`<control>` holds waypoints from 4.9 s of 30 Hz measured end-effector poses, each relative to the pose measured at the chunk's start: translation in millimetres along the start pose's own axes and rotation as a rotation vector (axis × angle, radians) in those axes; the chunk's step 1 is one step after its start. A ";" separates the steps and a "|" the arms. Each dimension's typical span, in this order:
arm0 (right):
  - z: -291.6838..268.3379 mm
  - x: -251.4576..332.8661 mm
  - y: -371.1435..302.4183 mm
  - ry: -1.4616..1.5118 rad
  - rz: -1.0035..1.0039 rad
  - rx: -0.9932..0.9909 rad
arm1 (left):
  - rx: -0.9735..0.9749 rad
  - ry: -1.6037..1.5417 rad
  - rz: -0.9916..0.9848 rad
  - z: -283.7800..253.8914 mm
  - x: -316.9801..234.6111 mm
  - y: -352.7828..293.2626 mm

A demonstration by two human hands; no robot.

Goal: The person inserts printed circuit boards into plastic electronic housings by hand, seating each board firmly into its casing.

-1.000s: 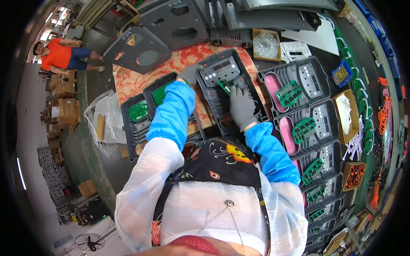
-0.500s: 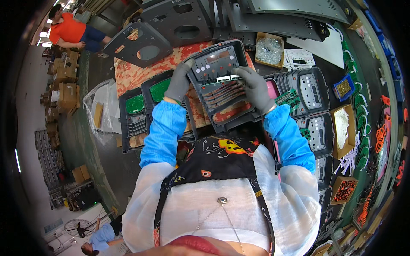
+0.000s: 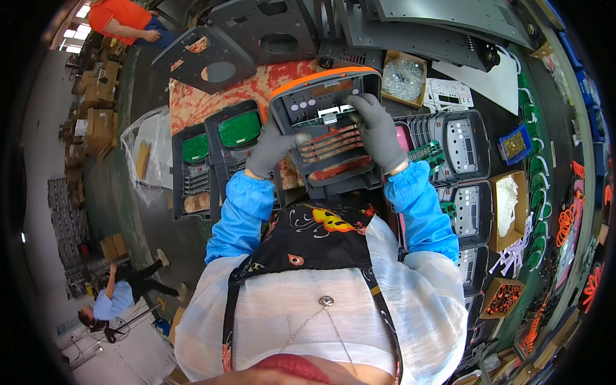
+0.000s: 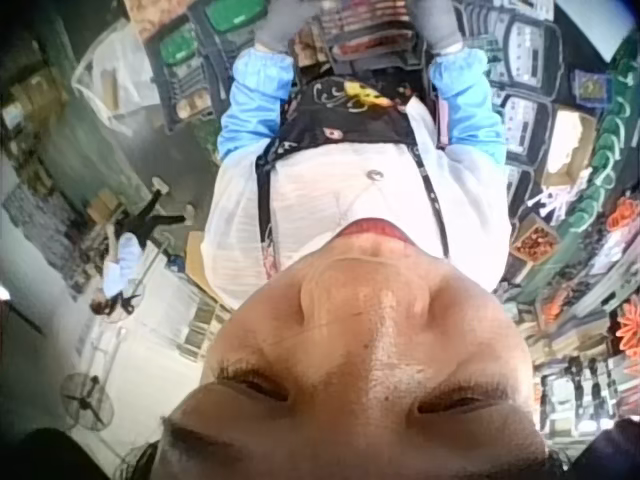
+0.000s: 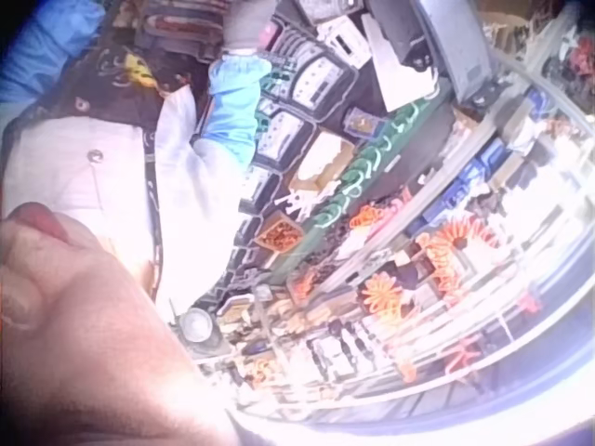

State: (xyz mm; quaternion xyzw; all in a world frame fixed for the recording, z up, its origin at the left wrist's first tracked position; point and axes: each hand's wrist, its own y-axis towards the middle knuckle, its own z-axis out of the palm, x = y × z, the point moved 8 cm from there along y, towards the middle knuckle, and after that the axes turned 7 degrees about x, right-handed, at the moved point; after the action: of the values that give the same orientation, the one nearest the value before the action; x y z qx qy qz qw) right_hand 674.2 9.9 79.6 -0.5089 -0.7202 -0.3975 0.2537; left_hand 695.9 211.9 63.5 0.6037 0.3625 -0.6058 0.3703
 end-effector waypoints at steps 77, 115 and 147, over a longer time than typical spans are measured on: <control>85.2 -150.7 16.7 -0.044 0.787 0.264 | -0.391 0.773 -0.659 -73.1 136.5 26.0; 112.4 -155.1 14.0 -0.019 0.772 0.085 | -0.561 1.076 -0.610 -68.7 77.0 14.3; 74.3 -56.2 20.6 -0.111 0.440 -0.200 | -0.070 1.371 -0.087 30.1 121.0 8.9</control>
State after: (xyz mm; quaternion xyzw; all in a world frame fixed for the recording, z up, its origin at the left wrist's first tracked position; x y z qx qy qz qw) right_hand 716.2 45.2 1.6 -0.6970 -0.5621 -0.3734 0.2426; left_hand 690.2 179.8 -57.2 0.8234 0.5580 -0.0891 0.0518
